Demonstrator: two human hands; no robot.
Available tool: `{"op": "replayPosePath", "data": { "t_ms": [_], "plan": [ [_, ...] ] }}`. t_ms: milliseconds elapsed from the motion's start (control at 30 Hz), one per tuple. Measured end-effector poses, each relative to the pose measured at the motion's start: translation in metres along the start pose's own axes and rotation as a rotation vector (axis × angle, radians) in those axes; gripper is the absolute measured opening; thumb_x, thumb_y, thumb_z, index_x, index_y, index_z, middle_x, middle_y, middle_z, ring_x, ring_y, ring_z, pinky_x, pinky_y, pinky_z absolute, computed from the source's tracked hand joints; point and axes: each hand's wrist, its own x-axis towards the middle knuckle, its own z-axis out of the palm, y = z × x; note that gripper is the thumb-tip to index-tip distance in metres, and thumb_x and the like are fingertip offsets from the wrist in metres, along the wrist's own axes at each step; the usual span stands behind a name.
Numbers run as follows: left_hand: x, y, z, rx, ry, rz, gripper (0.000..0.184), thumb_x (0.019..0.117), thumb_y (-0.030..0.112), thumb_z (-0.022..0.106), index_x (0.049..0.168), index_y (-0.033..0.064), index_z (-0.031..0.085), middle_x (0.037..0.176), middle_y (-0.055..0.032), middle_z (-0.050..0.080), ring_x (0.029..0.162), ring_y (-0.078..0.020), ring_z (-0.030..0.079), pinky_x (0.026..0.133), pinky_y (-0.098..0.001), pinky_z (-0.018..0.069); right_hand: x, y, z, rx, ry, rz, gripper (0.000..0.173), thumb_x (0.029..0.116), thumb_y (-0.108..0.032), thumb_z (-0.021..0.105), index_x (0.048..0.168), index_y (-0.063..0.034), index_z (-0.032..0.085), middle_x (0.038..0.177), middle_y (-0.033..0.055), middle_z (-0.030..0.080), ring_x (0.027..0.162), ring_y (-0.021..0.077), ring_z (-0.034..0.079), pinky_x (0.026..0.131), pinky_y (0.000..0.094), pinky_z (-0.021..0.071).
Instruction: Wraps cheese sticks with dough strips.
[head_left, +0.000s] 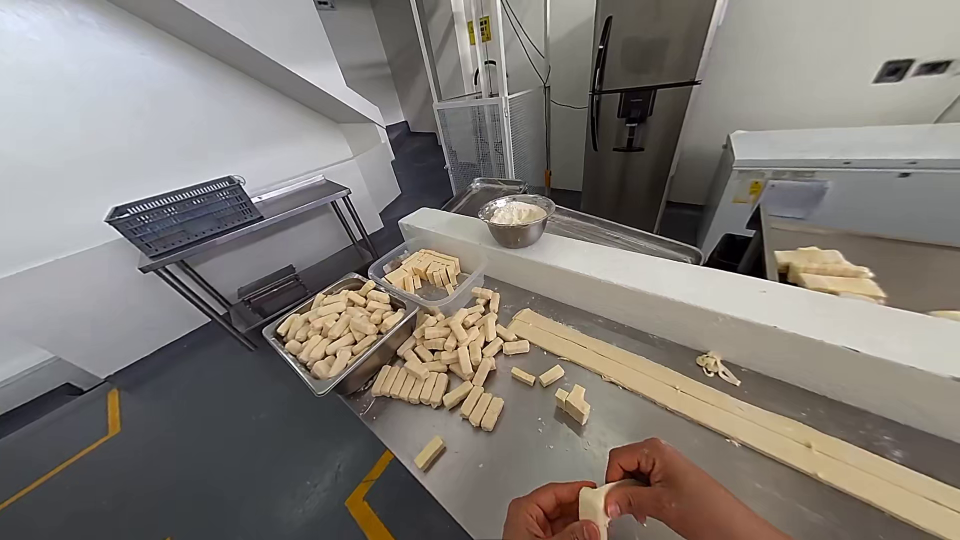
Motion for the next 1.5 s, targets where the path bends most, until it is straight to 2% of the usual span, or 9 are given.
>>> {"op": "replayPosePath", "data": {
  "t_ms": [133,300,500,667,833,1000,1200,1333,1500],
  "plan": [
    [0.002,-0.004,0.0,0.161,-0.065,0.071,0.029,0.083,0.0,0.074,0.112,-0.0058,0.07,0.104,-0.0017,0.067,0.093,-0.0077,0.067,0.084,-0.0281,0.0593,0.002,-0.01,0.011,-0.081,0.033,0.025,0.051,0.078,-0.048,0.084,0.059,-0.0143,0.05,0.052,-0.0135,0.038,0.048,-0.0049,0.033,0.047,0.0186,0.0236],
    [-0.001,0.004,0.003,0.099,0.023,0.067,0.034,0.0933,-0.008,0.061,0.128,-0.0116,0.061,0.109,-0.0072,0.075,0.097,-0.0094,0.072,0.092,-0.03,0.058,0.001,-0.001,0.002,0.005,-0.012,0.033,0.026,0.0904,-0.031,0.077,0.079,-0.009,0.068,0.062,-0.0107,0.057,0.055,-0.0056,0.049,0.052,0.0144,0.0388],
    [0.003,-0.004,-0.005,-0.01,-0.13,0.008,0.032,0.0877,-0.004,0.068,0.12,-0.0065,0.067,0.113,-0.0022,0.068,0.099,-0.0095,0.068,0.09,-0.0308,0.0587,0.002,-0.012,0.006,-0.031,0.017,0.127,0.051,0.0771,-0.045,0.086,0.058,-0.0174,0.048,0.051,-0.014,0.037,0.047,-0.0035,0.033,0.046,0.0195,0.0238],
    [0.001,-0.002,0.001,0.024,0.014,0.042,0.041,0.0944,-0.009,0.057,0.135,-0.0132,0.053,0.112,-0.006,0.074,0.1,-0.0104,0.071,0.095,-0.0326,0.0573,0.001,0.0,0.002,0.068,-0.021,0.085,0.02,0.0908,-0.027,0.076,0.083,-0.0092,0.069,0.066,-0.0096,0.06,0.058,-0.0033,0.053,0.055,0.0166,0.0428],
    [0.002,-0.006,0.001,-0.105,-0.03,-0.025,0.034,0.0932,-0.008,0.059,0.127,-0.0069,0.062,0.115,-0.0036,0.068,0.101,-0.0097,0.068,0.092,-0.0311,0.0578,0.004,-0.016,0.009,-0.105,-0.018,0.233,0.048,0.0823,-0.041,0.083,0.061,-0.0114,0.052,0.053,-0.0091,0.041,0.049,0.0014,0.038,0.049,0.0242,0.0289],
    [0.006,-0.009,0.001,-0.323,0.101,-0.019,0.036,0.1002,-0.008,0.046,0.135,-0.0057,0.054,0.107,-0.0052,0.074,0.1,-0.0156,0.072,0.092,-0.0338,0.0588,0.006,-0.006,0.004,-0.011,-0.101,0.211,0.028,0.0928,-0.031,0.075,0.081,-0.0064,0.067,0.063,-0.0063,0.057,0.055,0.0001,0.05,0.054,0.0204,0.04],
    [0.008,-0.015,-0.004,-0.348,-0.011,-0.005,0.043,0.0939,-0.007,0.061,0.136,-0.0038,0.056,0.098,0.0013,0.072,0.088,-0.01,0.071,0.086,-0.0304,0.0594,0.012,-0.015,0.018,-0.106,-0.085,0.259,0.048,0.0856,-0.041,0.081,0.063,-0.0097,0.052,0.054,-0.0067,0.04,0.05,0.0046,0.037,0.051,0.0275,0.0293],
    [0.008,-0.006,-0.005,-0.316,0.065,-0.013,0.043,0.1001,-0.008,0.047,0.143,-0.0065,0.046,0.107,-0.0077,0.076,0.099,-0.0193,0.074,0.092,-0.0379,0.06,0.01,-0.004,0.009,-0.005,-0.095,0.182,0.026,0.0925,-0.029,0.075,0.083,-0.0059,0.067,0.064,-0.0056,0.054,0.055,0.0011,0.048,0.053,0.0215,0.0392],
    [0.009,-0.009,-0.007,-0.274,0.005,-0.027,0.04,0.0951,-0.005,0.058,0.135,-0.0051,0.056,0.102,0.0002,0.072,0.092,-0.0111,0.071,0.088,-0.0316,0.0592,0.011,-0.014,0.02,-0.149,-0.039,0.237,0.051,0.0839,-0.044,0.081,0.061,-0.0096,0.052,0.054,-0.0066,0.039,0.05,0.0055,0.036,0.052,0.029,0.029]
  ]
}}
